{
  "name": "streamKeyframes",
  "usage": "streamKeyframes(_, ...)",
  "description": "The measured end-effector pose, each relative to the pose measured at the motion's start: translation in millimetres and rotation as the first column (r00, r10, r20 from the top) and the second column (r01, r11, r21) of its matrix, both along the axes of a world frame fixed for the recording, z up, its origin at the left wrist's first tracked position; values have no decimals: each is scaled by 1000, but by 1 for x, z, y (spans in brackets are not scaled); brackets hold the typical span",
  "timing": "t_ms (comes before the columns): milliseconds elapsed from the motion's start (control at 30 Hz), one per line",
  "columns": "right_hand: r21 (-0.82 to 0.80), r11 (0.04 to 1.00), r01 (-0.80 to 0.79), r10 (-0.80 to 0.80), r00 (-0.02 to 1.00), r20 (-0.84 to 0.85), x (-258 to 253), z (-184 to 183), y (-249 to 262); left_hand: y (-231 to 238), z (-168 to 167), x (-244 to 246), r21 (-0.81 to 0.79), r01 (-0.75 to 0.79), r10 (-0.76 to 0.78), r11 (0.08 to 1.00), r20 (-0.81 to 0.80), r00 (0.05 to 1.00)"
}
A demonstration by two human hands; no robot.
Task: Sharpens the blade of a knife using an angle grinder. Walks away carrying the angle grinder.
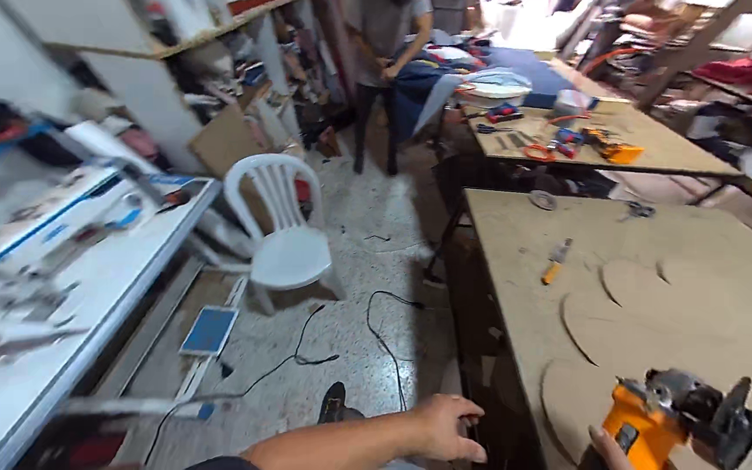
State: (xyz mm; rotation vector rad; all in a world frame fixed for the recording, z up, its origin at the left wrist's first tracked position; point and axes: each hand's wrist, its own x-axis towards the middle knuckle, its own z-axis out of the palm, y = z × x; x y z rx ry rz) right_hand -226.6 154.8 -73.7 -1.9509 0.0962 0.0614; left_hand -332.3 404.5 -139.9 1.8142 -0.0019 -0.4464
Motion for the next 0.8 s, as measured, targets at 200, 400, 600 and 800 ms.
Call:
streamKeyframes(200, 23, 959, -282, 280, 958, 61, -43, 22, 226, 78, 45, -48, -127, -302, 315, 945, 105, 943)
streamKeyframes(400, 86, 729, -679, 679, 733, 32, -155, 27, 412, 186, 61, -153, -21, -862, 861, 506, 78, 503)
streamKeyframes(600, 14, -40, -999, 991, -38, 124, -215, -6, 502, 263, 56, -283, -156, -985, 997, -79, -17, -77)
streamKeyframes(800, 55, -218, -974, 949, -224, -220, -195, -74, 525, 303, 30, -434, -167, -818, 833, -550, -183, -523)
